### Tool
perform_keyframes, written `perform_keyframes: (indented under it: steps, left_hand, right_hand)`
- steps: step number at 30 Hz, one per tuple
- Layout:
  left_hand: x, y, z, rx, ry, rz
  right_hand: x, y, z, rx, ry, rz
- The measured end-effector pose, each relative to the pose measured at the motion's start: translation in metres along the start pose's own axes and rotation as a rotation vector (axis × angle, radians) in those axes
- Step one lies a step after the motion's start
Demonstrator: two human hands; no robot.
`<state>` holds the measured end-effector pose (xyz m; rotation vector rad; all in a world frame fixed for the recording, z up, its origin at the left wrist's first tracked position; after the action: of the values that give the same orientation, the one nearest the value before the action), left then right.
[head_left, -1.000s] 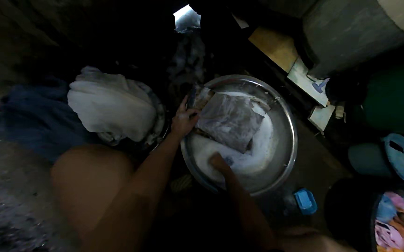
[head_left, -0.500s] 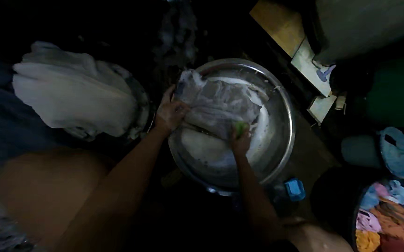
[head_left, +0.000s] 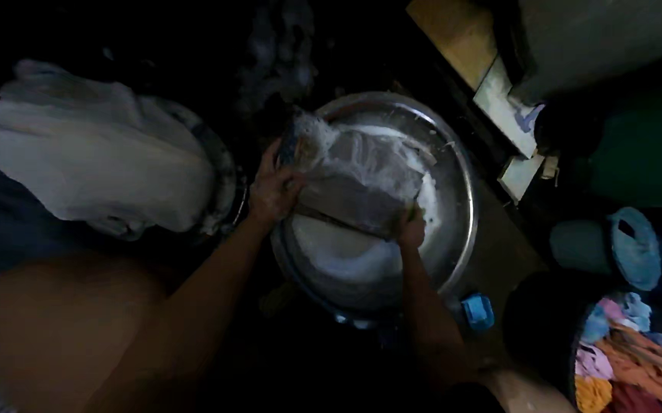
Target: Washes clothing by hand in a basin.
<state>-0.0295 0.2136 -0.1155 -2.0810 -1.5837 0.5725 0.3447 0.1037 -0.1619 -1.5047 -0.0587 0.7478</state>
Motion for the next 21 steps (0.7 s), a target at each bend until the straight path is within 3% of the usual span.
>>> perform_keyframes:
  steps: [2, 5, 7, 9, 12, 14, 16, 19, 21]
  left_hand:
    - [0.008, -0.006, 0.002, -0.011, 0.015, -0.044]
    - [0.007, -0.003, 0.009, -0.008, -0.029, -0.009]
    - [0.002, -0.003, 0.01, 0.002, -0.059, 0.027]
    - [0.006, -0.003, 0.011, -0.014, -0.039, 0.02]
    - [0.008, -0.003, 0.006, 0.007, -0.026, -0.021]
    - [0.006, -0.002, 0.002, 0.024, -0.037, -0.009]
    - [0.009, -0.003, 0.003, 0.016, -0.077, 0.016]
    - [0.012, -0.003, 0.01, 0.022, -0.07, 0.029]
    - [0.006, -0.001, 0.01, 0.021, -0.052, 0.04]
  right_hand:
    - [-0.02, -0.021, 0.051, 0.146, -0.066, -0.009]
    - [-0.135, -0.007, 0.177, 0.392, -0.53, 0.054]
    - [-0.18, 0.017, 0.219, 0.338, -0.763, 0.153]
    - [-0.127, 0.022, 0.184, 0.269, -0.7, 0.181]
    - [0.02, -0.001, 0.08, 0.038, -0.305, 0.017]
    - [0.049, -0.012, 0.061, -0.012, -0.165, -0.012]
    - [0.014, -0.021, 0.106, 0.13, -0.227, -0.004]
    - [-0.123, 0.001, 0.191, 0.317, -0.564, 0.189]
    - [-0.165, 0.025, 0.178, 0.29, -0.726, 0.157]
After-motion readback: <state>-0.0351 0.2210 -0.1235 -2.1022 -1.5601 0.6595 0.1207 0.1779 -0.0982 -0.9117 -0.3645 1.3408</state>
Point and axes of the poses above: each hand's wrist, its own x-axis towards the middle knuckle, its own y-axis out of the palm, z = x × y, the point moved 9 cm from there along x, towards the middle knuckle, and after that the axes turned 8 degrees about y, right-handed, at the moved point
